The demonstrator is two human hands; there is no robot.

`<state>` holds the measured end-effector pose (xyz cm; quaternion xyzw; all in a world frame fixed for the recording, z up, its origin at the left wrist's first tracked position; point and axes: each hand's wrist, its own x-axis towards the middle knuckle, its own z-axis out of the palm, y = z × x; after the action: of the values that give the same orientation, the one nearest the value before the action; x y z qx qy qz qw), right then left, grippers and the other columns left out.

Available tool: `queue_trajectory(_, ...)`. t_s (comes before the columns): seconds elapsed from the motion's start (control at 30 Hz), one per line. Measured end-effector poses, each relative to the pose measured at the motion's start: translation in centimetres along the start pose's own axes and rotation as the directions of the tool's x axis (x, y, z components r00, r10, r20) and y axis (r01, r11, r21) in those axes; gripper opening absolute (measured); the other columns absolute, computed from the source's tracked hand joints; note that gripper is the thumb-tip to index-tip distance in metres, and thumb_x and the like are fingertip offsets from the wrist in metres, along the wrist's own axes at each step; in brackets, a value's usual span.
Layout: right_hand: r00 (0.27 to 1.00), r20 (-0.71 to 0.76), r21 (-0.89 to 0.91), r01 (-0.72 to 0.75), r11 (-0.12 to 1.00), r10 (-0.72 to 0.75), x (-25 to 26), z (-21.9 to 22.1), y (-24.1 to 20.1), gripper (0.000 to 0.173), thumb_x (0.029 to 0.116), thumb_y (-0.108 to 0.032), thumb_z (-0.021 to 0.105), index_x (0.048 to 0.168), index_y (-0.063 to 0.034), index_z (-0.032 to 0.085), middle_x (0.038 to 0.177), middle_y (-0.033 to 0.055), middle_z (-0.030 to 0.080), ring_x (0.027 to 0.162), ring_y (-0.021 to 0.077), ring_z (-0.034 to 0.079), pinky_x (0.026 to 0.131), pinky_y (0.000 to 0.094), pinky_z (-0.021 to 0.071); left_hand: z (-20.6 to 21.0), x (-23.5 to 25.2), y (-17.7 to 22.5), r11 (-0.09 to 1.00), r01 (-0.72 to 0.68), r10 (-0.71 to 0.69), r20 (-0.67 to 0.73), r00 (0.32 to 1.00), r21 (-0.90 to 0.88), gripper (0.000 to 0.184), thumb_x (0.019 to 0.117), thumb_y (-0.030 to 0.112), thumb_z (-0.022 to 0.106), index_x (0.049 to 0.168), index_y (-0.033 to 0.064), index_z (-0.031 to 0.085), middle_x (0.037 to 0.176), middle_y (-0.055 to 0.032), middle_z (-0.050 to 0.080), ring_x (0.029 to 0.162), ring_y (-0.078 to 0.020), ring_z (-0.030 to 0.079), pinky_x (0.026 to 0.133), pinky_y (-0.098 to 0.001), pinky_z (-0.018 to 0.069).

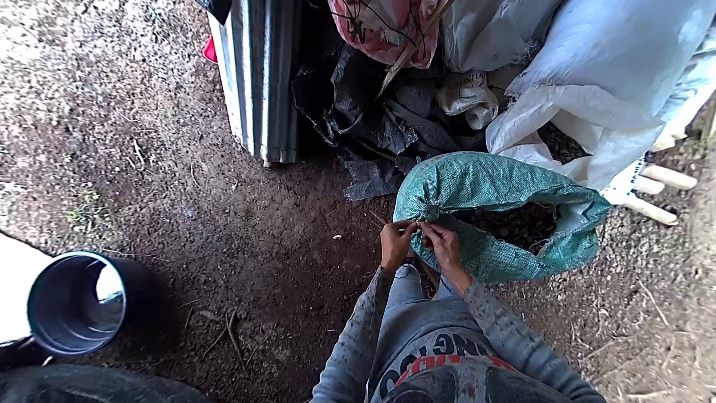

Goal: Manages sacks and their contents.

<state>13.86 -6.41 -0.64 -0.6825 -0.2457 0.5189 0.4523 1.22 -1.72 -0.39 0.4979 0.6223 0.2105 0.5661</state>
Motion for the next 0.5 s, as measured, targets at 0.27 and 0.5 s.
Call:
queue_trajectory(0.27,0.999,0.042,0.338,-0.046,0.940,0.033,-1.2,-3.0,-0.7,0.026,0.1074,-0.003,0.042,0.103,0.0051,0.066,0.097,0.0092,0.073,0.088,0.0154,0.072,0.081,0.0301,0.0601,0.2,1.0,-1.7,0.956,-0.239,0.244,-0.010,0.970,0.168,0.018,0.1006,0.010,0.064,0.108,-0.0001,0.076,0.098,-0.0164,0.071,0.084,-0.0239,0.069,0.083,-0.0416,0.0572)
queue_trajectory(0.5,0.957,0.157,-0.397,0.289,0.871,-0.245,3.1,-7.0,-0.3,0.030,0.1077,-0.007,0.040,0.108,0.0090,0.066,0.099,0.0169,0.074,0.094,0.0238,0.073,0.093,0.0412,0.0579,-2.9,3.9,-4.9,0.606,-0.538,0.354,0.408,0.842,0.585,0.027,0.0986,-0.003,0.055,0.122,-0.0017,0.068,0.117,-0.0248,0.068,0.091,-0.0429,0.072,0.080,-0.0585,0.0576)
